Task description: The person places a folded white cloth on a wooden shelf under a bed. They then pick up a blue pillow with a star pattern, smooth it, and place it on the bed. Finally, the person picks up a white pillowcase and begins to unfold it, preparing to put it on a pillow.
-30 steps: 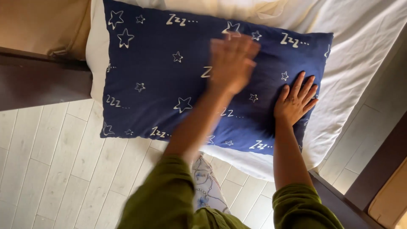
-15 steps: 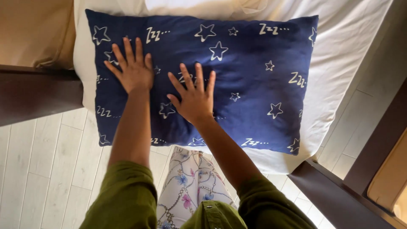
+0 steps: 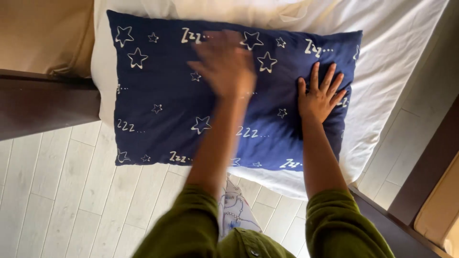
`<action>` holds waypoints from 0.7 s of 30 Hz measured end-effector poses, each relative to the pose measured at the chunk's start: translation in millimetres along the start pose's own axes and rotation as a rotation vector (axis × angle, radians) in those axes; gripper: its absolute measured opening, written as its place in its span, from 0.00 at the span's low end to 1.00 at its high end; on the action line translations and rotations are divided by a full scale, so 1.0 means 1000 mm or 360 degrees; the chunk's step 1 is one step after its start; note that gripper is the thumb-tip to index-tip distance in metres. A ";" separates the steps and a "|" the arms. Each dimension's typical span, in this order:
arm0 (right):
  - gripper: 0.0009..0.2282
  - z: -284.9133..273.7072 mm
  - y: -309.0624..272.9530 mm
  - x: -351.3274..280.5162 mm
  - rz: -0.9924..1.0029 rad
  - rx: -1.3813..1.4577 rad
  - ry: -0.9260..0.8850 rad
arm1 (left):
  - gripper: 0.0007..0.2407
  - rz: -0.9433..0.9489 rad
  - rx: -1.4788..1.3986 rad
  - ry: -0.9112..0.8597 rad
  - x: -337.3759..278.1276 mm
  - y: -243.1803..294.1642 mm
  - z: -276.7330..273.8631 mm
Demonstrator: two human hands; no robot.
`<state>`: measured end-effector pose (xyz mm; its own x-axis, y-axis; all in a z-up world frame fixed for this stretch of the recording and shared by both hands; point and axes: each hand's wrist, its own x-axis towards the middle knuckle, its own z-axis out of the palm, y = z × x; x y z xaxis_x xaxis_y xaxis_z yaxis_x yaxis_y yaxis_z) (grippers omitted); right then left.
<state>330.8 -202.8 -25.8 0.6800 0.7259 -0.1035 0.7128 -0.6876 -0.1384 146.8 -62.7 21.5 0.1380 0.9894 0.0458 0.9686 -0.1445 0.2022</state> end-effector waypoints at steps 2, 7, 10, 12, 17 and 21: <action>0.28 0.012 0.015 0.006 -0.0007 -0.0054 0.0003 | 0.26 0.0376 -0.0097 -0.0299 -0.031 0.064 -0.019; 0.29 0.009 0.022 0.011 -0.0055 -0.0090 -0.0011 | 0.22 0.1076 -0.0175 -0.0243 -0.043 0.058 0.043; 0.30 -0.016 0.005 0.002 0.0137 0.0013 -0.0186 | 0.30 0.0671 -0.0279 -0.0432 0.003 -0.040 -0.016; 0.29 -0.022 -0.003 0.003 0.0145 0.0038 -0.0211 | 0.28 0.0268 0.0405 -0.0470 0.028 -0.128 -0.048; 0.29 -0.005 -0.034 -0.018 0.0054 -0.0018 -0.0089 | 0.25 -0.0395 0.0222 -0.0482 0.020 -0.246 -0.026; 0.28 -0.006 -0.144 -0.127 -0.0702 -0.0327 0.0210 | 0.26 0.0001 0.0499 -0.0099 -0.049 -0.144 -0.013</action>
<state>143.1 -196.3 13.5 0.3131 0.9485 0.0484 0.9472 -0.3156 0.0575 -1.8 -90.8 2.7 0.1417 0.9898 -0.0161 0.9837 -0.1426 -0.1093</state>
